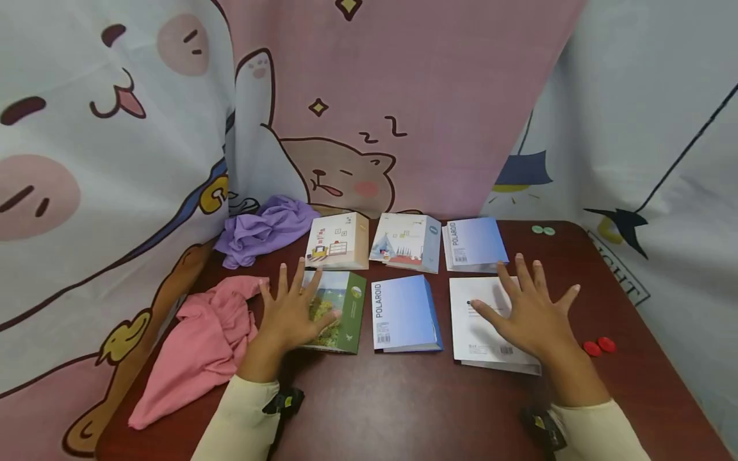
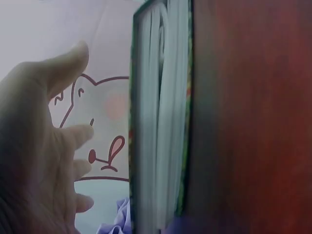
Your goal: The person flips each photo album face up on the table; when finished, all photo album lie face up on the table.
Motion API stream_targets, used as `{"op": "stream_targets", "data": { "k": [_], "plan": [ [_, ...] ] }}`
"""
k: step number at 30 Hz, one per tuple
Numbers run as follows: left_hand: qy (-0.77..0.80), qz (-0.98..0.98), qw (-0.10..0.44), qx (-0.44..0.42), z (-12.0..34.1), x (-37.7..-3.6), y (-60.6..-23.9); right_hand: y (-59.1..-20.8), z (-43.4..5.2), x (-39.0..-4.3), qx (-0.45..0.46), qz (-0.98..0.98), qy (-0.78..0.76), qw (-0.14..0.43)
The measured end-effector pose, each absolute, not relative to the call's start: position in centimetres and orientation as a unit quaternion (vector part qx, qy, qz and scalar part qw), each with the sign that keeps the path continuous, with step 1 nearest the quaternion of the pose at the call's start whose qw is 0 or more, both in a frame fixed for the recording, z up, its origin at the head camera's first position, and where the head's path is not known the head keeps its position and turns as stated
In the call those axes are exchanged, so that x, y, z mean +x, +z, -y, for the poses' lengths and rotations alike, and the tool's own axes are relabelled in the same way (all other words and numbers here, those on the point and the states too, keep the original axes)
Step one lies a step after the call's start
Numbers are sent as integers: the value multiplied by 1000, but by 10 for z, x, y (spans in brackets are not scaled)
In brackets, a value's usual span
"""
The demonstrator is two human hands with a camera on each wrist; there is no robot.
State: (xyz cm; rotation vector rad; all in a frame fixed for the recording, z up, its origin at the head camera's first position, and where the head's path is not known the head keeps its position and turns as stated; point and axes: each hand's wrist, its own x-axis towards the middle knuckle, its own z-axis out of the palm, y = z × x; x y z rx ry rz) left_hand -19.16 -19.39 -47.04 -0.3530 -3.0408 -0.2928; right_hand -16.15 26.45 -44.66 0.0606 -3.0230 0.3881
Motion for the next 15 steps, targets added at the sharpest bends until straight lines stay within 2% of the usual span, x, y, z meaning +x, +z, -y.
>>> {"op": "stream_targets", "data": {
  "k": [9,15],
  "plan": [
    [-121,970,42,-207,191,-181,-471,-441,-203,-178,101,984,145,29],
    [-137,962,47,-231,193,-180,-476,-444,-172,-194,129,976,173,16]
  ]
}}
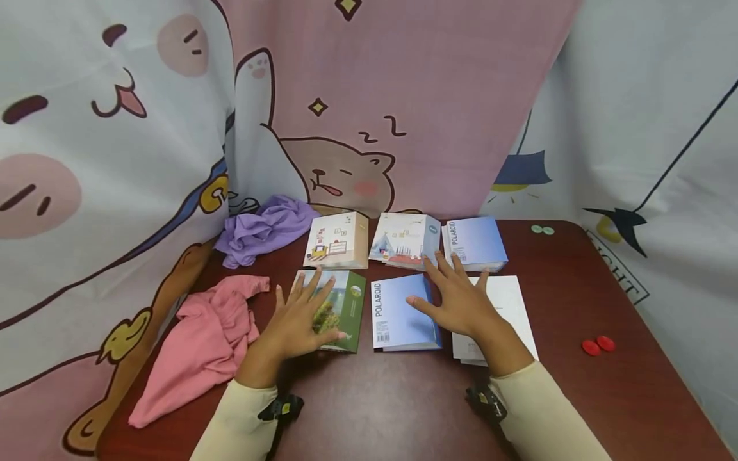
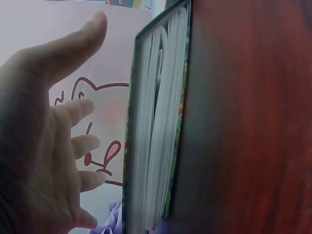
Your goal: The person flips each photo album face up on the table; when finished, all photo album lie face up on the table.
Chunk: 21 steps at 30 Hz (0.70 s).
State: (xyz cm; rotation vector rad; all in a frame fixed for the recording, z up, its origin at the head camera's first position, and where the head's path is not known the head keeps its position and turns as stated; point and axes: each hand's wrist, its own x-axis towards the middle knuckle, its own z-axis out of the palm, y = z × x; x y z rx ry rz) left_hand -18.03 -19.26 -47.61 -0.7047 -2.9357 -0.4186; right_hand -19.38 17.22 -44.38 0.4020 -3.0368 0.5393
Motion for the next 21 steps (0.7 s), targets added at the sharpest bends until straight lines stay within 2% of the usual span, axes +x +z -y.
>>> {"op": "stream_targets", "data": {
  "k": [12,21],
  "plan": [
    [-214,934,-8,-285,190,-181,-484,-450,-117,-219,206,952,215,-68],
    [-217,930,-12,-296,189,-184,-486,-458,-93,-236,239,944,195,-118]
  ]
}}
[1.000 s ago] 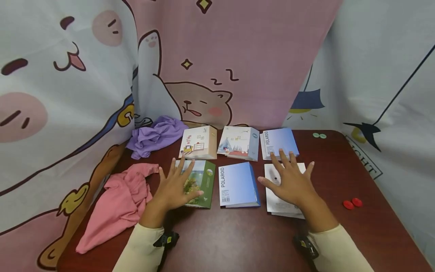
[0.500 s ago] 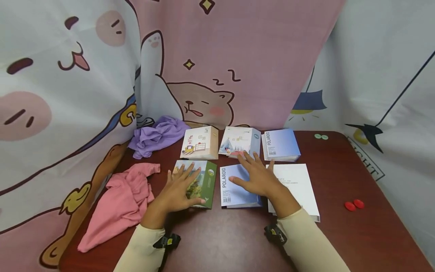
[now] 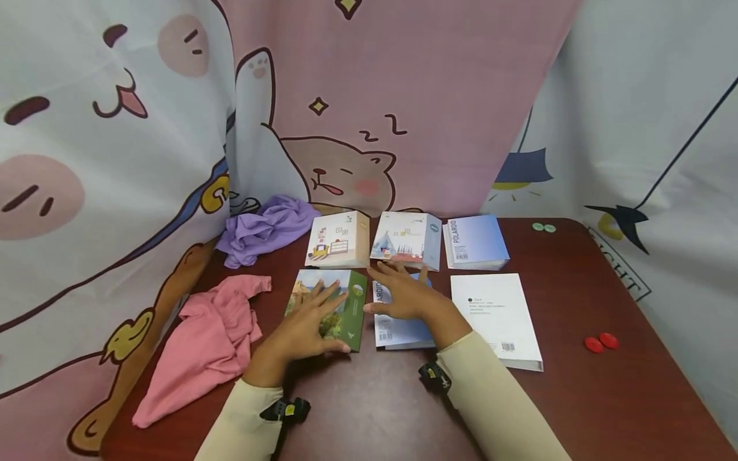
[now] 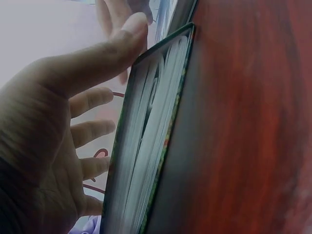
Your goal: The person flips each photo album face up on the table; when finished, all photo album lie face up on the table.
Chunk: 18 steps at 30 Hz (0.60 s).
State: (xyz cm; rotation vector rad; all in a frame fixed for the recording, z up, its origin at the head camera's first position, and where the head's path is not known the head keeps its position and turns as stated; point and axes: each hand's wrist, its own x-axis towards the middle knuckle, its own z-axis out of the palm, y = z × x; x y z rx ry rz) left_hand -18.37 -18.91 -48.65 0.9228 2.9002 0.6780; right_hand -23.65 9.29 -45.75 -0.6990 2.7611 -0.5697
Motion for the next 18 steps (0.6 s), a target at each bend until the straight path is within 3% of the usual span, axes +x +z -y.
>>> {"op": "stream_targets", "data": {
  "k": [12,18],
  "plan": [
    [214,-930,45,295,187,-182,-486,-465,-73,-243,-231,-941,-187,162],
    [209,-931,45,296,186,-182,-486,-465,-71,-246,-233,-948,-159,150]
  ]
}}
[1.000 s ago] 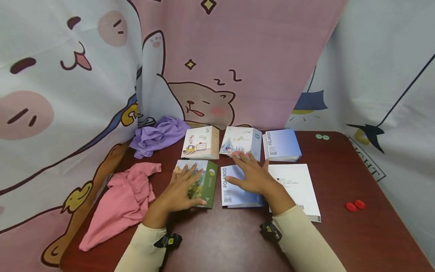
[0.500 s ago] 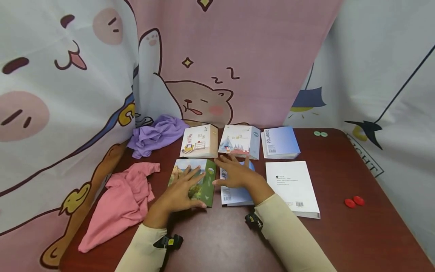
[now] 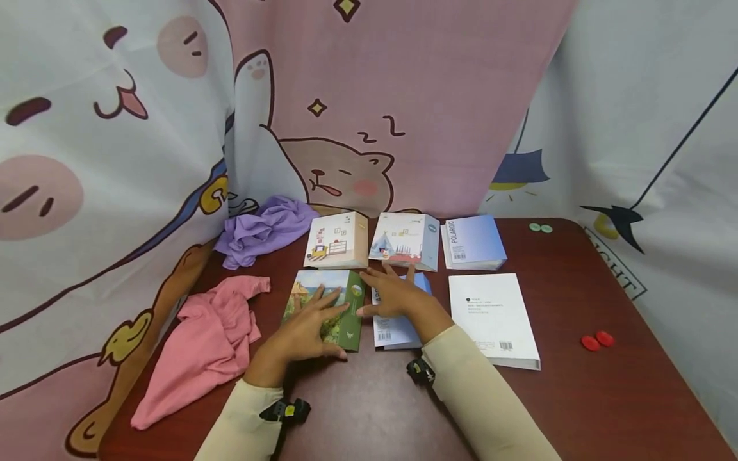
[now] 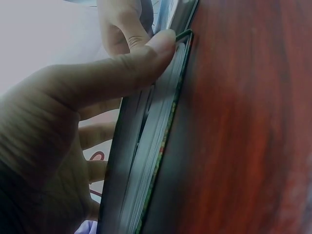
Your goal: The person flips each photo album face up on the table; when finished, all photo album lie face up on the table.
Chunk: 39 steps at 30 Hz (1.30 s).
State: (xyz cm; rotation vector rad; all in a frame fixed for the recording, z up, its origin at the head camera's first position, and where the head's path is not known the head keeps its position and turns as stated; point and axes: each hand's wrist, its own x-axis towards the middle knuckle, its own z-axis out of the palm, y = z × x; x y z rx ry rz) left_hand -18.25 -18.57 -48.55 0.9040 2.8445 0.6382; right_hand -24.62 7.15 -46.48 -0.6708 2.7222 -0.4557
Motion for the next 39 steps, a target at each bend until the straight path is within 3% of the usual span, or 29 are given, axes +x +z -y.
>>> {"op": "stream_targets", "data": {
  "k": [22,33,39],
  "plan": [
    [222,-926,34,302,187,-184,-486,-474,-65,-254,-240,-943,-177,148],
    [310,-895,3,320,193,-185,-488,-472,-74,-253,-280,-924,-243,90],
    [370,-860,-49,349,199,-188,-488,-473,-82,-254,-303,-884,-350,63]
  ]
}}
